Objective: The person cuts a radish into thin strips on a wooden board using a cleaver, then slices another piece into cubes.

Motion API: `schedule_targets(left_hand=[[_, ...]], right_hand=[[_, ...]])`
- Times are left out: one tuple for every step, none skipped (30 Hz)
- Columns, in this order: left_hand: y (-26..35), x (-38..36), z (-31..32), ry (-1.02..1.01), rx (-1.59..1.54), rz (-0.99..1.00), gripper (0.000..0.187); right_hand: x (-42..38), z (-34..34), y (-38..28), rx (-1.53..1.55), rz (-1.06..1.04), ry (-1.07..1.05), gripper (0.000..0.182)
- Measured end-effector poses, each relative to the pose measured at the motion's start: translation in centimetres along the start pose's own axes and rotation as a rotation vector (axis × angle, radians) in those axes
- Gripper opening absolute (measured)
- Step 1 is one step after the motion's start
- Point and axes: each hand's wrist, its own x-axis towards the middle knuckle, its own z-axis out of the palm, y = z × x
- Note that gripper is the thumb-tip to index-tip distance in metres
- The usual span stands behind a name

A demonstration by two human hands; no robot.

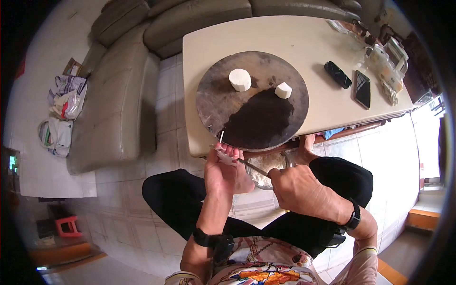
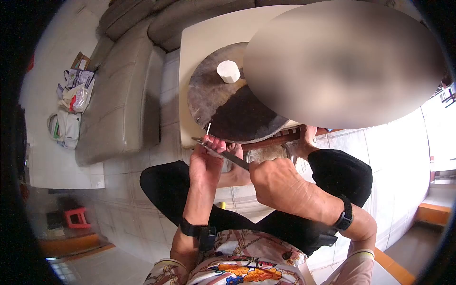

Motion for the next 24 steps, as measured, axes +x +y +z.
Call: schedule_targets(left_hand=[[0.0,0.2,-0.1,0.062,0.012,0.024,0.016],[0.0,0.3,-0.2,0.124,0.024,0.048,0.016],[-0.1,0.4,-0.3,0.126,0.025,0.046,0.016],[0.0,0.6,-0.5,0.160,0.020,0.055,0.014],[0.0,0.7,-0.6,0.195,0.014,0.066,0.012],[0.0,0.7,-0.5,0.198,0.016,0.066,0.012],[0.0,0.7,-0.3,0.194,0.041,0.078,0.011],[0.0,0.7,0.0,0.190,0.069,0.089,0.010],[0.1,0.7,0.6,0.190,0.074,0.086,0.010],[0.2,0.8,1.2,0.228,0.137,0.098,0.010],[0.2,0.9,1.5,0.266,0.199,0.111,0.011],[0.2,1.0,1.3,0.266,0.204,0.111,0.011],[0.2,1.3,0.8,0.299,0.232,0.138,0.012],[0.2,1.5,0.6,0.330,0.261,0.164,0.013],[0.3,1.6,0.6,0.330,0.267,0.161,0.013],[0.4,1.5,0.5,0.342,0.268,0.172,0.015],[0.5,1.4,0.5,0.353,0.271,0.181,0.017],[0.6,1.2,0.4,0.355,0.281,0.173,0.017],[0.8,0.9,0.3,0.285,0.314,0.175,0.015],[0.9,0.5,0.3,0.219,0.351,0.167,0.014],[0.9,-0.1,0.6,0.232,0.375,0.133,0.014],[0.8,-0.9,1.4,0.267,0.365,0.149,0.014],[0.8,-1.5,1.5,0.299,0.359,0.161,0.014],[1.2,-2.0,0.5,0.255,0.354,0.090,0.013]], right_hand=[[-0.1,0.1,0.1,0.024,0.002,0.020,0.011],[-0.3,0.1,0.2,0.027,0.005,0.019,0.011],[-0.5,0.1,0.5,0.104,0.018,0.060,0.010],[-0.5,0.0,0.6,0.179,0.031,0.102,0.008],[-0.5,-0.1,0.8,0.182,0.032,0.102,0.008],[-0.4,-0.4,0.9,0.205,0.056,0.147,0.008],[-0.4,-0.5,1.1,0.227,0.080,0.191,0.008],[-0.3,-0.6,1.2,0.224,0.105,0.203,0.008],[-0.2,-0.5,1.4,0.227,0.108,0.207,0.008],[0.0,-0.3,1.6,0.221,0.108,0.228,0.008],[0.0,-0.3,1.8,0.215,0.108,0.247,0.008],[0.1,-0.3,1.8,0.219,0.108,0.250,0.008],[0.1,-0.4,1.8,0.211,0.113,0.248,0.008],[0.1,-0.5,1.8,0.203,0.119,0.248,0.009],[0.1,-0.7,1.8,0.207,0.123,0.252,0.009],[0.1,-1.0,1.8,0.237,0.170,0.204,0.015],[0.0,-1.2,1.9,0.268,0.217,0.157,0.024],[-0.1,-1.1,2.3,0.281,0.199,0.195,0.026],[-0.2,-0.9,2.7,0.296,0.187,0.234,0.028],[-0.3,-1.0,3.0,0.358,0.242,0.211,0.025],[-0.4,-0.6,3.5,0.227,0.112,0.417,0.011],[-0.6,-0.8,3.9,0.256,0.125,0.407,0.013],[-0.9,-1.1,4.3,0.286,0.142,0.401,0.016],[-1.2,-1.7,4.6,0.239,0.119,0.434,0.017]])
